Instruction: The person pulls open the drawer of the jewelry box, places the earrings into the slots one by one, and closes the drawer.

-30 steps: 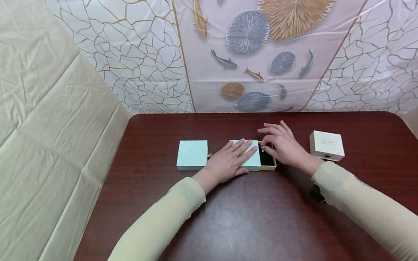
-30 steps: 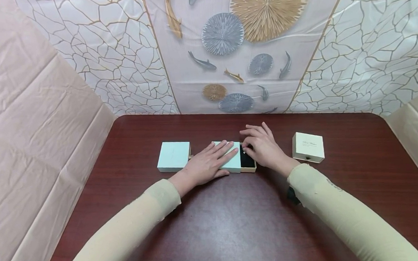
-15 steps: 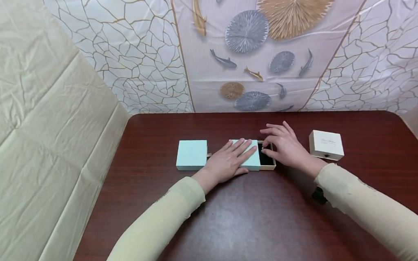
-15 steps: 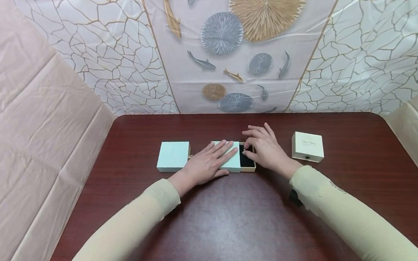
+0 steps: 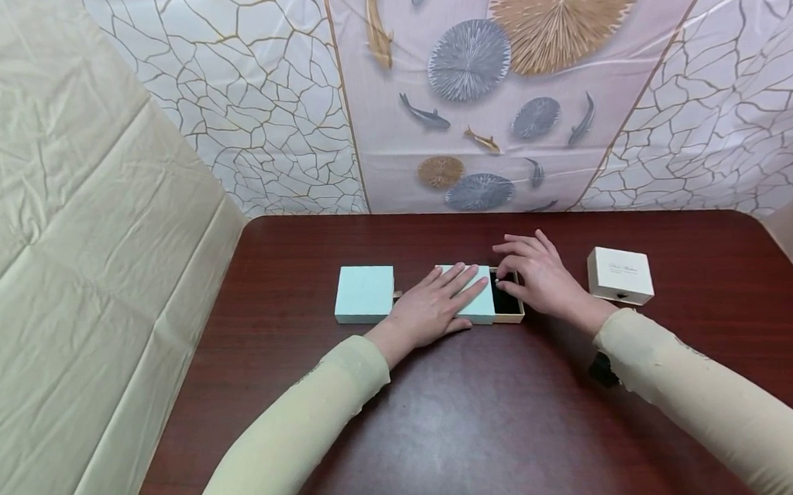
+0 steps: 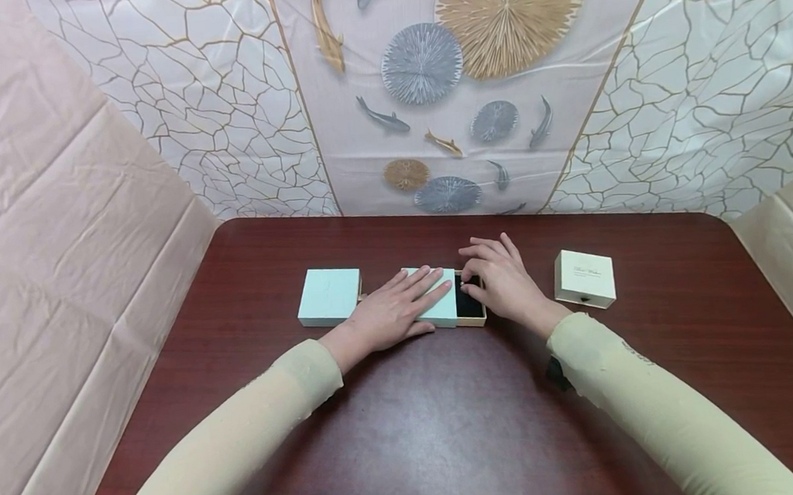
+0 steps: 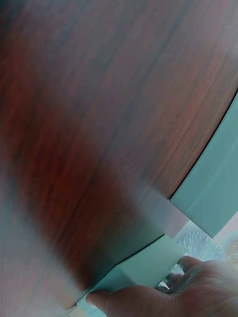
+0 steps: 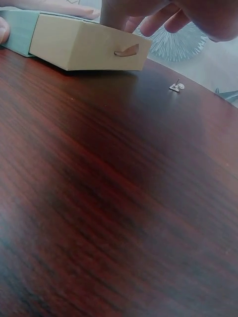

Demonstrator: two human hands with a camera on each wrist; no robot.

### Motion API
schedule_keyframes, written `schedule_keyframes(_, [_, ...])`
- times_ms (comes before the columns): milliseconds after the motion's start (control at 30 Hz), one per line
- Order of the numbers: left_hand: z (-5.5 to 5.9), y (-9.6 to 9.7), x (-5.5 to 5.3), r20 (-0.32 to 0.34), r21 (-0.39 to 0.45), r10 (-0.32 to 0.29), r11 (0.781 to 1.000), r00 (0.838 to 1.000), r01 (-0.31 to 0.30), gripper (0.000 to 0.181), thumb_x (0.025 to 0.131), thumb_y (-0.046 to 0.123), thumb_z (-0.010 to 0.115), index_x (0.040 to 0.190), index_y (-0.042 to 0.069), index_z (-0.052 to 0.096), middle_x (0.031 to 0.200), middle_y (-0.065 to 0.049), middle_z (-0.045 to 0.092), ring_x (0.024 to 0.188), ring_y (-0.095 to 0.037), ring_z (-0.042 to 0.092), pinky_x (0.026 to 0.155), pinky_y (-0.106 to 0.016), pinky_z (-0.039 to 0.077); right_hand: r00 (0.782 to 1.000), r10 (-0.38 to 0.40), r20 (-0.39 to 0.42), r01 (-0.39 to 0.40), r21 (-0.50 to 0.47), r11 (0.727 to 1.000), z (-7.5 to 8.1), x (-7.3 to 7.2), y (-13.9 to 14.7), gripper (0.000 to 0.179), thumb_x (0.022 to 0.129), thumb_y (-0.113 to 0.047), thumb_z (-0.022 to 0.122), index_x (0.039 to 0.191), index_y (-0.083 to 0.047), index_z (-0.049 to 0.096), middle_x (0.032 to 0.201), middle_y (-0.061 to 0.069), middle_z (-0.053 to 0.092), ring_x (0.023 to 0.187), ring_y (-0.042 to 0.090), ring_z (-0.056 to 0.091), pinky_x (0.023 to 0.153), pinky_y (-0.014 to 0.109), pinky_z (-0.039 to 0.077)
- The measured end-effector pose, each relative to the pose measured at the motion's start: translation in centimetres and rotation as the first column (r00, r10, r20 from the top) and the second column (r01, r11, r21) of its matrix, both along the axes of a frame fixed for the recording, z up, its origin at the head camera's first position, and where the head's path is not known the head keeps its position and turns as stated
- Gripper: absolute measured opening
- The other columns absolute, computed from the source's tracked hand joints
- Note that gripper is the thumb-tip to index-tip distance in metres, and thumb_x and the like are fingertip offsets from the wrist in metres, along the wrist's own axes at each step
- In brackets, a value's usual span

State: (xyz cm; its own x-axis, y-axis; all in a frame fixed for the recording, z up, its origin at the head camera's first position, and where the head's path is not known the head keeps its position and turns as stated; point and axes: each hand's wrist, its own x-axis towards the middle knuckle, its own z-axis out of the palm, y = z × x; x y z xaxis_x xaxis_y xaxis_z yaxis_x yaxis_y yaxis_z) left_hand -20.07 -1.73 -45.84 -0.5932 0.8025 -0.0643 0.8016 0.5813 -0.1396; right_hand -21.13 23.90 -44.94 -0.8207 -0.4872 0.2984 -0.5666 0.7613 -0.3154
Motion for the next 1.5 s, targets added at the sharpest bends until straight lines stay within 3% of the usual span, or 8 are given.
schedule_keyframes(467, [-0.2,0.0,-0.1,0.003,0.003,-0.005,1.000,1.000,0.005,0.075,0.113,0.055,0.040,0.174,0.020,0.012,0.180,-0.006,0.010,0.166,-0.025,0.012,0.133,-0.045,0.020,1.000,-0.006,0.014,0.006,0.018,1.000,1.1,0.4,0.9,0.014,0.087,-0.007,0.088,0.096,-0.007,0.077,0.140,0.021,0.067,0.147,0.043,0.045,0.125,0.073,0.015])
schedule_keyframes(700, [-0.2,0.0,-0.1,0.010,0.011,-0.006,1.000,1.000,0.006,0.075,0.113,0.055,0.040,0.174,0.020,0.012,0.180,-0.006,0.010,0.166,-0.025,0.013,0.133,-0.045,0.020,0.999,-0.027,-0.034,0.027,-0.015,1.000,2.3,-0.2,2.3,0.011,0.087,-0.005,0.086,0.092,-0.008,0.077,0.138,0.023,0.067,0.144,0.047,0.047,0.124,0.074,0.014])
schedule_keyframes(967, [-0.3,0.0,-0.1,0.007,0.018,-0.007,1.000,1.000,0.007,0.074,0.113,0.054,0.041,0.174,0.020,0.014,0.180,-0.006,0.012,0.166,-0.025,0.013,0.133,-0.045,0.020,0.997,-0.058,-0.045,0.060,0.041,0.997,3.1,-0.7,4.1,0.009,0.088,-0.008,0.085,0.092,-0.007,0.078,0.135,0.025,0.068,0.142,0.048,0.047,0.122,0.076,0.016])
schedule_keyframes(1133, [-0.2,0.0,-0.1,0.001,0.008,-0.005,1.000,1.000,0.005,0.074,0.113,0.054,0.041,0.174,0.020,0.014,0.180,-0.007,0.012,0.166,-0.025,0.013,0.133,-0.045,0.020,0.998,-0.046,-0.046,0.050,0.096,0.994,3.2,-1.0,4.7,0.009,0.087,-0.006,0.084,0.094,-0.005,0.079,0.133,0.025,0.069,0.140,0.049,0.048,0.121,0.077,0.018])
schedule_keyframes(1500, [-0.3,0.1,-0.1,0.004,0.008,-0.001,1.000,1.000,0.001,0.074,0.113,0.055,0.040,0.174,0.020,0.014,0.180,-0.006,0.012,0.166,-0.025,0.013,0.133,-0.044,0.019,1.000,-0.010,-0.011,0.011,0.166,0.986,1.9,-1.7,5.7,0.016,0.084,-0.003,0.085,0.100,-0.007,0.080,0.133,0.026,0.067,0.138,0.052,0.050,0.118,0.077,0.024])
